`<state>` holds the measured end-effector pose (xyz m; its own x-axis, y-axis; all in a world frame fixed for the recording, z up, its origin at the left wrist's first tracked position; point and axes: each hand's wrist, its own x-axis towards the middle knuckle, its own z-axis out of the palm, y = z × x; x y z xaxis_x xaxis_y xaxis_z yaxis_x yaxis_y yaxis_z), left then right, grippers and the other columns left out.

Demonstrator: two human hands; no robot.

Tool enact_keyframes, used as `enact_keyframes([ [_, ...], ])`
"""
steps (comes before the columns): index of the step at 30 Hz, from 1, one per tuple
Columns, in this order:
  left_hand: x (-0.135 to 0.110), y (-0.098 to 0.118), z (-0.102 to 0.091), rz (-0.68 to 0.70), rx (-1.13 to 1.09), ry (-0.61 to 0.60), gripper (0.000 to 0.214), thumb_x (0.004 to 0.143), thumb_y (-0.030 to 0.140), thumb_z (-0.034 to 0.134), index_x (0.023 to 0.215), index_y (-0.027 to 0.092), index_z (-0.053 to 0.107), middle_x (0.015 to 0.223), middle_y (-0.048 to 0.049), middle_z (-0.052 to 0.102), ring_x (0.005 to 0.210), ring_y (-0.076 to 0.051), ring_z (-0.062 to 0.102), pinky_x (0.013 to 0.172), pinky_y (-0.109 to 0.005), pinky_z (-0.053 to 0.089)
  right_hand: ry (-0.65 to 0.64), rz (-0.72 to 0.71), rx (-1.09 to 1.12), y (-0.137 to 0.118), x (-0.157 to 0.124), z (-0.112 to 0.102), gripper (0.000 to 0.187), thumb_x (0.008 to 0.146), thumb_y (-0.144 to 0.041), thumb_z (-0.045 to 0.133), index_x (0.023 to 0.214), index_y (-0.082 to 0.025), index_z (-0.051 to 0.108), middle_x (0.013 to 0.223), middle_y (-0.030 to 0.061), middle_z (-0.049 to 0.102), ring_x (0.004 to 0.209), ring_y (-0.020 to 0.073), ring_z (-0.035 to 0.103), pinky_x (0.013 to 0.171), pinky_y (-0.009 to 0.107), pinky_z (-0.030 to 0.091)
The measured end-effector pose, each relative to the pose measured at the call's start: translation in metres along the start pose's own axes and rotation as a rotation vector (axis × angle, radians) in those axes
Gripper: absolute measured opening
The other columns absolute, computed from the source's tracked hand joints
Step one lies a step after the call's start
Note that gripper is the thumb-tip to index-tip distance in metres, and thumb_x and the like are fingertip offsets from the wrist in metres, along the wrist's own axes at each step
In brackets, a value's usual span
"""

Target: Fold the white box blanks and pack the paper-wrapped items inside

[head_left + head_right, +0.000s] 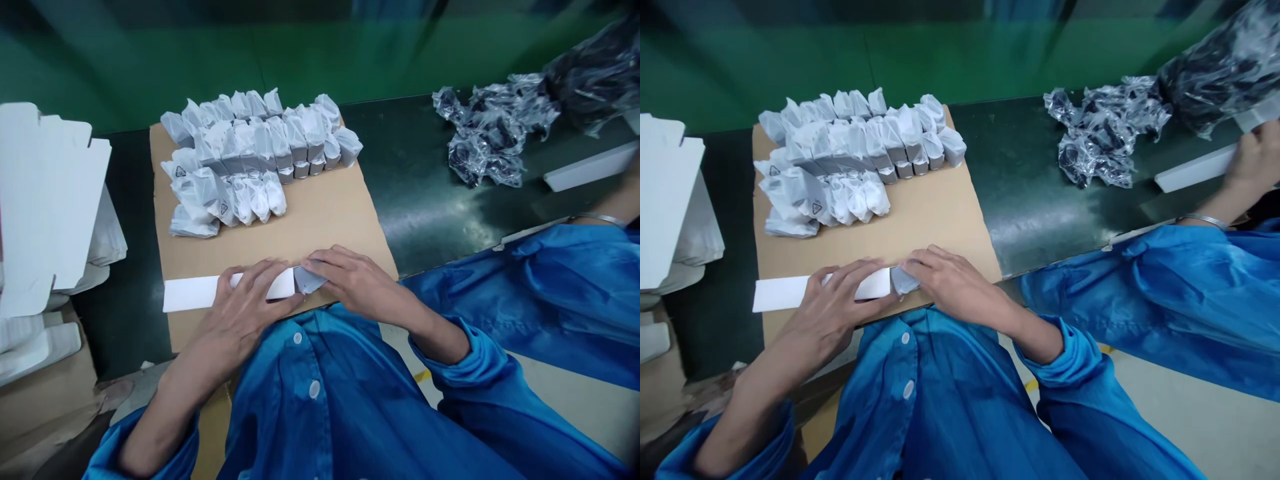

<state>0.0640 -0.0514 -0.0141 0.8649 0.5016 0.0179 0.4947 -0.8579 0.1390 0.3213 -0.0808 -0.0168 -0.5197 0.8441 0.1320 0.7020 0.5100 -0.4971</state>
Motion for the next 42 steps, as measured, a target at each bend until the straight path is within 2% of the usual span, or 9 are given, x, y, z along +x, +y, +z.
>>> enact_keyframes([
  [5, -0.006, -0.004, 0.007, -0.063, -0.051, 0.050, 0.057, 0.091, 0.004, 0.043, 0.132, 0.040, 0.059, 0.153, -0.0105, 0.041, 0.138, -0.035, 0.041, 0.099, -0.055, 0.036, 0.115, -0.016, -0.106, -0.013, 0.000, 0.022, 0.038, 0.097, -0.011, 0.047, 0.135, -0.012, 0.051, 0.130, 0.0166, 0.062, 0.117, 0.0256, 0.060, 0.098, 0.044, 0.056],
  [9, -0.007, 0.006, 0.006, -0.100, -0.051, 0.072, 0.056, 0.092, 0.007, 0.044, 0.132, 0.042, 0.060, 0.150, -0.0113, 0.043, 0.132, -0.036, 0.045, 0.097, -0.056, 0.037, 0.207, -0.058, -0.004, -0.009, -0.008, 0.026, 0.038, 0.098, -0.013, 0.048, 0.135, -0.016, 0.050, 0.125, 0.0136, 0.066, 0.119, 0.0234, 0.062, 0.100, 0.042, 0.056],
  [16, -0.005, 0.028, 0.001, -0.206, 0.031, -0.005, 0.065, 0.089, 0.004, 0.040, 0.141, 0.040, 0.053, 0.143, -0.0169, 0.046, 0.122, -0.037, 0.049, 0.083, -0.051, 0.044, 0.170, 0.028, 0.174, 0.003, -0.012, 0.011, 0.032, 0.098, -0.022, 0.055, 0.130, -0.019, 0.055, 0.123, 0.0117, 0.068, 0.119, 0.0220, 0.062, 0.102, 0.043, 0.054],
  [21, -0.006, 0.033, 0.005, -0.179, 0.032, 0.024, 0.067, 0.088, 0.003, 0.042, 0.142, 0.042, 0.051, 0.145, -0.0160, 0.045, 0.124, -0.036, 0.047, 0.084, -0.051, 0.044, 0.162, -0.046, 0.256, 0.001, 0.001, 0.023, 0.034, 0.099, -0.021, 0.051, 0.133, -0.022, 0.054, 0.126, 0.0094, 0.068, 0.119, 0.0202, 0.063, 0.103, 0.042, 0.053],
  [25, -0.006, 0.033, 0.007, -0.233, 0.069, 0.092, 0.060, 0.088, 0.003, 0.043, 0.135, 0.037, 0.059, 0.144, -0.0178, 0.045, 0.125, -0.036, 0.047, 0.083, -0.051, 0.043, 0.281, 0.121, 0.194, -0.012, 0.009, 0.040, 0.046, 0.098, -0.018, 0.048, 0.144, -0.020, 0.044, 0.144, 0.0133, 0.054, 0.138, 0.0216, 0.048, 0.113, 0.042, 0.046],
  [27, -0.007, 0.033, 0.008, -0.244, 0.091, 0.123, 0.057, 0.089, 0.004, 0.045, 0.134, 0.036, 0.059, 0.143, -0.0185, 0.046, 0.125, -0.036, 0.048, 0.083, -0.050, 0.042, 0.295, 0.183, 0.194, -0.019, 0.007, 0.041, 0.051, 0.098, -0.019, 0.046, 0.148, -0.022, 0.040, 0.142, 0.0128, 0.057, 0.134, 0.0225, 0.052, 0.110, 0.044, 0.048],
  [32, -0.007, 0.035, 0.018, -0.286, 0.135, 0.268, 0.051, 0.090, 0.006, 0.053, 0.134, 0.032, 0.060, 0.139, -0.0191, 0.052, 0.125, -0.035, 0.051, 0.086, -0.048, 0.041, 0.165, 0.189, 0.497, -0.031, 0.002, 0.031, 0.051, 0.096, -0.013, 0.042, 0.146, -0.023, 0.043, 0.135, 0.0087, 0.064, 0.125, 0.0195, 0.060, 0.105, 0.042, 0.051],
  [38, 0.008, 0.051, 0.019, -0.357, 0.117, 0.493, 0.040, 0.090, 0.009, 0.058, 0.125, 0.030, 0.064, 0.133, -0.0144, 0.060, 0.126, -0.029, 0.055, 0.095, -0.044, 0.042, 0.254, 0.397, 0.630, -0.037, 0.023, 0.027, 0.048, 0.091, -0.023, 0.057, 0.139, -0.024, 0.052, 0.115, 0.0087, 0.073, 0.112, 0.0248, 0.068, 0.101, 0.047, 0.053],
  [42, -0.001, 0.022, -0.012, -0.432, 0.121, 0.616, 0.051, 0.094, 0.023, 0.059, 0.143, 0.031, 0.048, 0.151, -0.0143, 0.048, 0.138, -0.028, 0.048, 0.103, -0.044, 0.044, 0.443, 0.506, 0.472, 0.014, 0.024, -0.021, 0.040, 0.085, -0.034, 0.070, 0.125, -0.032, 0.067, 0.099, 0.0077, 0.074, 0.095, 0.0285, 0.070, 0.091, 0.051, 0.053],
])
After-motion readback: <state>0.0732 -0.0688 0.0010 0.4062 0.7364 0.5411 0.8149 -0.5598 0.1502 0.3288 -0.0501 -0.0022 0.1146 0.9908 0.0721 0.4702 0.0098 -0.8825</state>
